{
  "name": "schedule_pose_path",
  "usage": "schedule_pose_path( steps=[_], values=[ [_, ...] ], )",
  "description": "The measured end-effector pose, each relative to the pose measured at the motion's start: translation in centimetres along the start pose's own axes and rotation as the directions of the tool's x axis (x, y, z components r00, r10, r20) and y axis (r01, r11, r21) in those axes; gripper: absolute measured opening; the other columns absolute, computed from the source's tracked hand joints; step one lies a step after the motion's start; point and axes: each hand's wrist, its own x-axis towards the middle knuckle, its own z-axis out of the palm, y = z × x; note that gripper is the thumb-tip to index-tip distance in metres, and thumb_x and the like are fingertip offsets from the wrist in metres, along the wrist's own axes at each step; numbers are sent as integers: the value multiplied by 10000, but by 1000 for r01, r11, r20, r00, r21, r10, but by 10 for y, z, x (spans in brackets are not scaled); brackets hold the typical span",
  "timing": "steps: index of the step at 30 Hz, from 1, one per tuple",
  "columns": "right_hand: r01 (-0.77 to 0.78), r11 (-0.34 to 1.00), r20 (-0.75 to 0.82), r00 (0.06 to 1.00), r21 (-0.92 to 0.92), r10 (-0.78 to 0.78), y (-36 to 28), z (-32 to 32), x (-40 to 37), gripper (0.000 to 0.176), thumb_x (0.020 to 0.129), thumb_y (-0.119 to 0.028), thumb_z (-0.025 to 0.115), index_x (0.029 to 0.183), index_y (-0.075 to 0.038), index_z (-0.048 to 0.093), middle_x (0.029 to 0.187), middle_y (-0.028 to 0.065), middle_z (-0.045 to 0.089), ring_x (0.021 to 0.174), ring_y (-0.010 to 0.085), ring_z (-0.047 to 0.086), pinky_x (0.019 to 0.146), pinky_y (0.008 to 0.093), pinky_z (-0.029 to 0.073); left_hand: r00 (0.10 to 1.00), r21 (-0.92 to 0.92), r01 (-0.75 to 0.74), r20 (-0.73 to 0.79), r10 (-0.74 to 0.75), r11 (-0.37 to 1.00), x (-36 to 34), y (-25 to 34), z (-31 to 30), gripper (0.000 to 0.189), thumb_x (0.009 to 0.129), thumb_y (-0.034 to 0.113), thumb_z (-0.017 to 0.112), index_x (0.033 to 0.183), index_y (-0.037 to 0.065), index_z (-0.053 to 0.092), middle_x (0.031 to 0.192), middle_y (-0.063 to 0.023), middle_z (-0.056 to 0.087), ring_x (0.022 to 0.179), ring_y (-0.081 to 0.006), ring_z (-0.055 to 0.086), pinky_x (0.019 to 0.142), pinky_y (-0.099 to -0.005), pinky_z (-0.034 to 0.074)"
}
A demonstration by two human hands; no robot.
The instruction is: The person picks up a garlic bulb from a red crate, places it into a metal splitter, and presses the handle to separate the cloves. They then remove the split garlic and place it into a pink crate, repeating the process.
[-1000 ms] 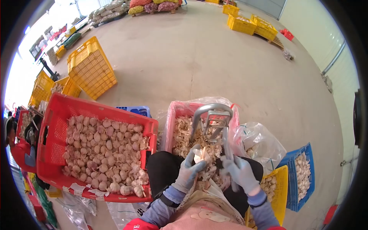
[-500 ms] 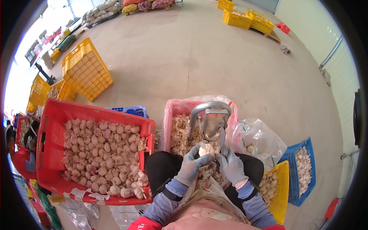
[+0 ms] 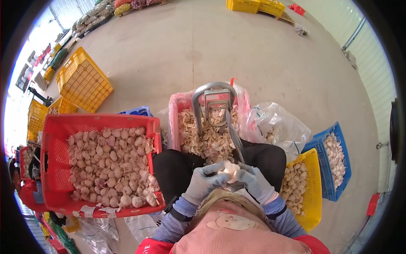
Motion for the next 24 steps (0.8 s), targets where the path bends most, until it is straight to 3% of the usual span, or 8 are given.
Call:
schedule_pose_path(
  steps=[4, 7, 11, 14, 15, 22, 23, 24],
  values=[
    [-1, 997, 28, 1000, 79, -1, 3, 1, -6, 632, 927, -497, 613, 1331, -15, 552, 1035, 62, 674, 815, 127, 670, 682, 247, 563, 994, -254, -95, -77, 78, 962, 4, -33, -3, 271, 893, 169, 737, 1086, -13, 684, 820, -18, 663, 657, -77, 591, 596, -228, 479],
    [71, 991, -93, 994, 111, -61, -4, 6, -14, 654, 919, -479, 641, 1367, -17, 525, 1023, 55, 671, 785, 113, 655, 663, 236, 557, 938, 40, -201, -282, 204, 979, 24, -45, -11, 243, 926, 130, 682, 1123, -11, 673, 876, -4, 664, 736, -64, 598, 658, -227, 498],
    [174, 979, -230, 954, -105, -194, -9, 4, -13, 505, 883, -178, 740, 1308, 13, 547, 1068, 67, 667, 870, 121, 675, 680, 262, 575, 952, -70, -248, -202, 230, 966, 14, -24, 5, 186, 914, 79, 660, 1069, -17, 699, 975, -12, 676, 796, -67, 608, 733, -237, 514],
    [215, 948, -157, 954, -237, -255, 11, -2, -4, 521, 850, -121, 766, 1301, 26, 551, 1076, 73, 668, 886, 102, 652, 706, 239, 557, 917, 238, -349, -114, 383, 906, 28, -51, 0, 148, 895, 51, 648, 1005, -23, 712, 948, -5, 682, 783, -75, 600, 739, -245, 508],
    [123, 978, -191, 969, -165, -155, -1, 8, -10, 506, 848, -105, 764, 1291, 31, 561, 1072, 72, 670, 872, 102, 639, 737, 247, 544, 935, 157, -227, -240, 260, 961, 29, -46, 5, 115, 885, 36, 629, 938, -23, 712, 891, 1, 683, 775, -71, 591, 743, -235, 498],
    [319, 855, -586, 627, -408, -513, -51, -52, -12, 363, 859, -130, 726, 1184, 14, 653, 997, 86, 704, 826, 127, 659, 654, 265, 531, 547, 374, -609, -440, 712, 699, 8, 30, -60, 230, 919, 96, 675, 1133, 12, 666, 950, -24, 659, 780, -90, 587, 734, -248, 502],
    [349, 593, -429, 445, -725, -786, -50, -80, 0, 341, 880, -151, 702, 1172, 19, 654, 925, 111, 711, 775, 175, 667, 686, 316, 533, 402, 662, -494, -401, 823, 563, -4, 52, -70, 267, 924, 82, 667, 1179, 6, 644, 1005, -33, 664, 837, -103, 598, 787, -253, 501],
    [-101, 592, -551, 516, -800, -657, -78, -67, -16, 362, 891, -170, 689, 1198, 11, 631, 892, 139, 705, 757, 265, 667, 745, 371, 531, 269, 875, -303, -303, 914, 379, -15, 69, -84, 306, 928, 68, 660, 1224, 0, 622, 1060, -42, 669, 894, -117, 609, 840, -257, 500]
  ],
)
